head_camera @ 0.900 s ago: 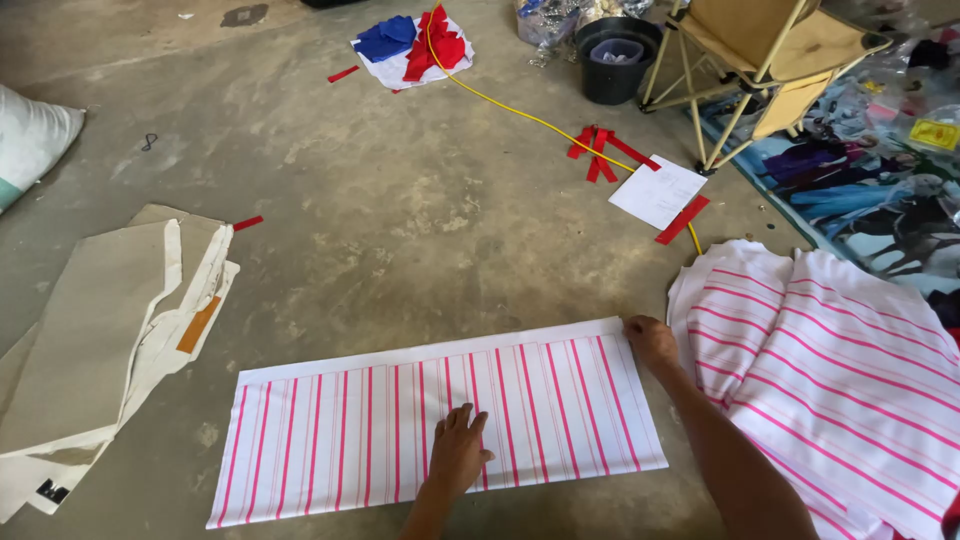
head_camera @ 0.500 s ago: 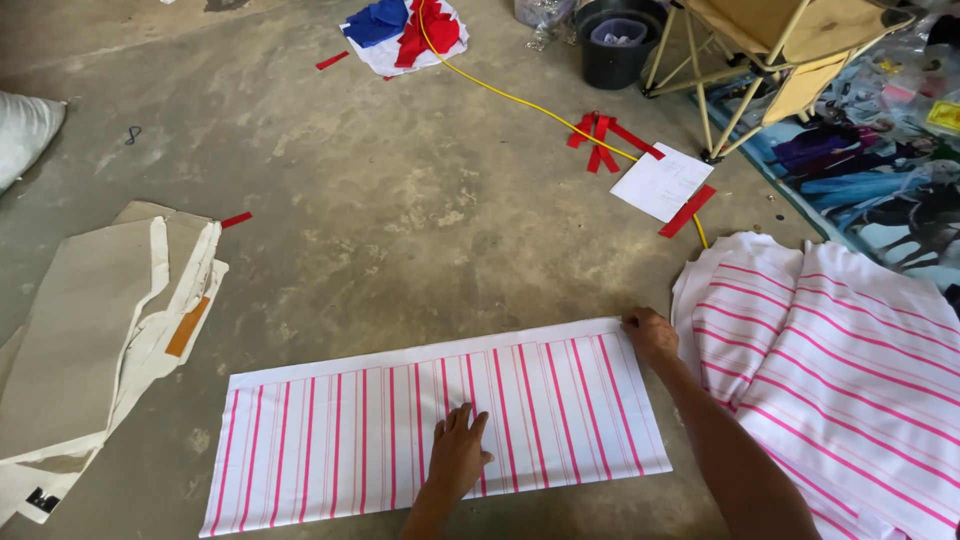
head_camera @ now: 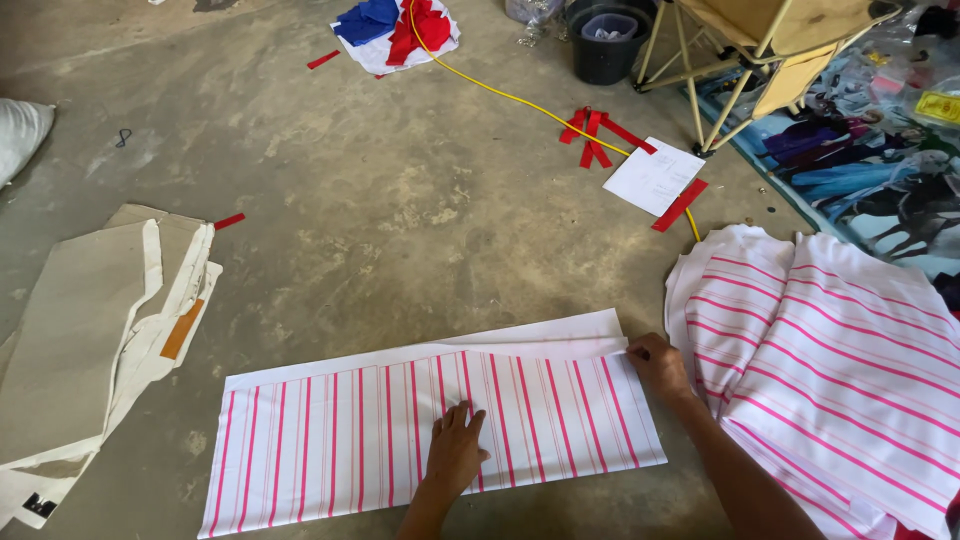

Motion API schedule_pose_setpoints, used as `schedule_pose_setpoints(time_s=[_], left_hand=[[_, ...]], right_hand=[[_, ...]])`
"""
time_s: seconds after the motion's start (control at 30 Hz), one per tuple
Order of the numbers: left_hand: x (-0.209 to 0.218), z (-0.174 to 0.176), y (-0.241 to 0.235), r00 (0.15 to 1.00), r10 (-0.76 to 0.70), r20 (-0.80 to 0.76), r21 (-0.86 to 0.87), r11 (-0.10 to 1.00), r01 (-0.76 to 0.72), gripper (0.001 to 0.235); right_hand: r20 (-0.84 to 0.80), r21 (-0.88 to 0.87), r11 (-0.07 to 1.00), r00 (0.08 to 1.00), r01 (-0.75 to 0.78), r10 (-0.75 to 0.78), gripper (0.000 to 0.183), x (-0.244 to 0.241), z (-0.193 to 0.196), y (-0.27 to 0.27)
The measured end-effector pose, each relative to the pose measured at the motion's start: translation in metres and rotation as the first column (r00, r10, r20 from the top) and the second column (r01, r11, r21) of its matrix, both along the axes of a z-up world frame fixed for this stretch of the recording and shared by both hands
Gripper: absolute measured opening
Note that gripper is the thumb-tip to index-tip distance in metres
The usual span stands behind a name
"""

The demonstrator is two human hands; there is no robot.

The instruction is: Cutting striped fabric with scissors and folding the pieces on the floor

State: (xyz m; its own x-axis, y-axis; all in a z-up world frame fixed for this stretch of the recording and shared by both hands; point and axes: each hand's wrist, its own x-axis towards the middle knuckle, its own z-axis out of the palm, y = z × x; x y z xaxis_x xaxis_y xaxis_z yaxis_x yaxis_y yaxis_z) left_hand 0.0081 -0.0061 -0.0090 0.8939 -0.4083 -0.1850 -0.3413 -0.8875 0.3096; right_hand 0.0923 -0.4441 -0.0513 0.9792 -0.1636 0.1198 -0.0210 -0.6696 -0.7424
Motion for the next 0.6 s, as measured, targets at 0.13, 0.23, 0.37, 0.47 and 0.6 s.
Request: schedule_pose_setpoints(time_s=[0.13,0.23,0.37,0.47,0.6], left_hand=[[0.0,-0.002,0.0,1.0,-0.005,0.007,0.007,1.0,0.005,0.078],[-0.001,0.012,-0.003,1.0,-0.007,0.004,-0.017,1.0,0.007,0.084],[-0.003,0.039,-0.013,0.981,-0.025,-0.19,0.087,0.995,0.042,0.102],[-0.004,0.047,-0.017,0.971,-0.055,-0.232,0.136,0.987,0.089,0.111],[-0.004,0.048,-0.02,0.973,-0.077,-0.217,0.124,0.987,0.106,0.12]], right_hand=[[-0.151,0.043,0.986,0.976,0.162,-0.154,0.013,0.034,-0.003,-0.003],[-0.078,-0.005,0.988,0.985,0.151,-0.151,0.014,0.059,-0.006,-0.002],[-0.178,-0.09,0.981,0.966,0.175,-0.188,0.016,0.072,-0.001,0.003],[-0.233,-0.113,0.975,0.949,0.19,-0.212,0.021,0.074,0.002,0.005],[-0.295,-0.148,0.956,0.911,0.254,-0.288,0.03,0.073,0.014,0.013]])
